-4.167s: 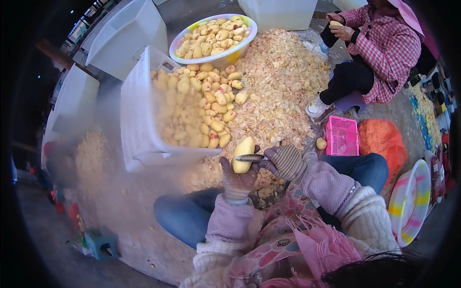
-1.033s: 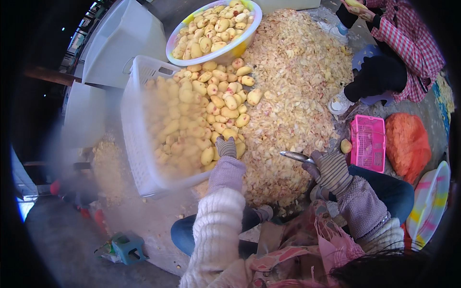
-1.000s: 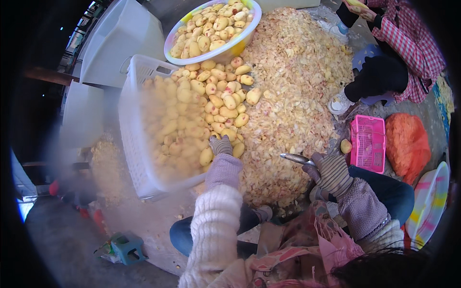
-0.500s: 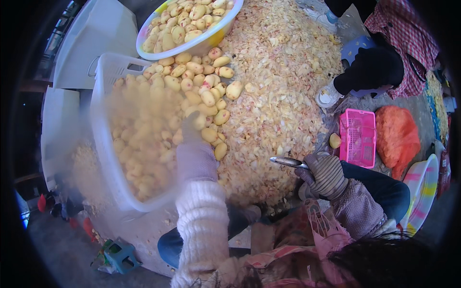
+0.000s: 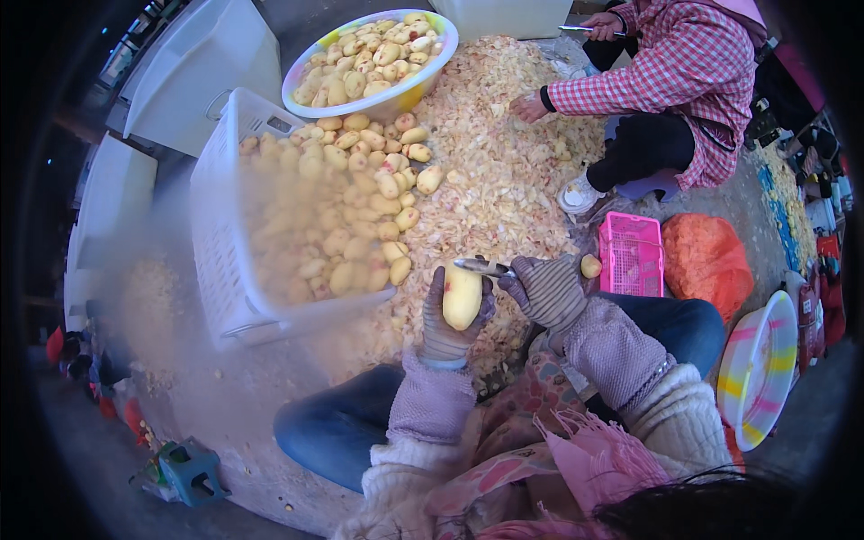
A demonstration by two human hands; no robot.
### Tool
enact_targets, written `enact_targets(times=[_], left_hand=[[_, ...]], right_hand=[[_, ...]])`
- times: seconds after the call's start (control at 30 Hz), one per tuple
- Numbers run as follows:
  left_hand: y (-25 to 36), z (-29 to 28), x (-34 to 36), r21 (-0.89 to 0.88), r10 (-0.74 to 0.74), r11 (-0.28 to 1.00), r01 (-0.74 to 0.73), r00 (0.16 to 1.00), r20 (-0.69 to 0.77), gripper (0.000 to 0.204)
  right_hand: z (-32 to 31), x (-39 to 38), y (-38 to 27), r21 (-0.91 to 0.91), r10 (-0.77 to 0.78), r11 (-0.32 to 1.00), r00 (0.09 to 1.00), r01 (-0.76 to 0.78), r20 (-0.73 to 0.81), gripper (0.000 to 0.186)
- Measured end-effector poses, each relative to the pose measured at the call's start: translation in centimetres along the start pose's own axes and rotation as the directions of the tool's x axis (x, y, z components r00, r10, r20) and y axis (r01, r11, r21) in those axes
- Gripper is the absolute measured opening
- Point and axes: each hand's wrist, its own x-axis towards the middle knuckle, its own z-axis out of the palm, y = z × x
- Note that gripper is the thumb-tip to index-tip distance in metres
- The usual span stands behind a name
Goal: The person sits on the floor and peels small yellow fruits with a knife, placing the peeled items into a white basket. A second person nearby also peels fruit. The peeled fruits accumulate in the basket while peels pile on the floor.
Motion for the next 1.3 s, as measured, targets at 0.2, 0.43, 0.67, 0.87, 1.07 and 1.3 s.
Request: enact_targets(times=[0.2,0.43,0.67,0.87,1.07,1.3], left_hand=[[-1.4,-0.2,-4.0,-0.02,0.062,0.998,-0.064,0.995,-0.077,0.062],[-0.9,-0.3,-6.0,0.098,0.171,0.982,-0.161,0.98,-0.103,0.061],[0.3,-1.1,-6.4,0.131,0.184,0.977,-0.166,0.972,-0.143,0.048],[0.9,-2.0,-6.0,0.11,0.176,0.982,-0.151,0.947,-0.269,0.047],[0.7,-2.0,-5.8,0.143,0.165,0.981,-0.131,0.952,-0.257,0.036],[1.1,-2.8,-6.4,-0.025,-0.008,1.0,0.001,0.959,-0.283,0.032]], right_hand=[[-0.6,-1.8,-1.4,-0.011,-0.276,0.961,0.96,0.277,0.034,0.041],[-0.9,-1.8,-1.4,-0.014,-0.397,0.913,0.895,0.408,0.202,0.04],[1.3,-2.1,-0.3,-0.125,-0.206,0.962,0.947,0.242,0.248,0.043],[0.9,-0.6,-1.2,-0.1,-0.14,0.981,0.96,0.169,0.243,0.043],[0.4,-0.1,-1.2,-0.106,-0.146,0.98,0.971,0.168,0.19,0.043],[1.2,-0.9,-1.5,-0.125,-0.166,0.97,0.946,0.207,0.278,0.044]])
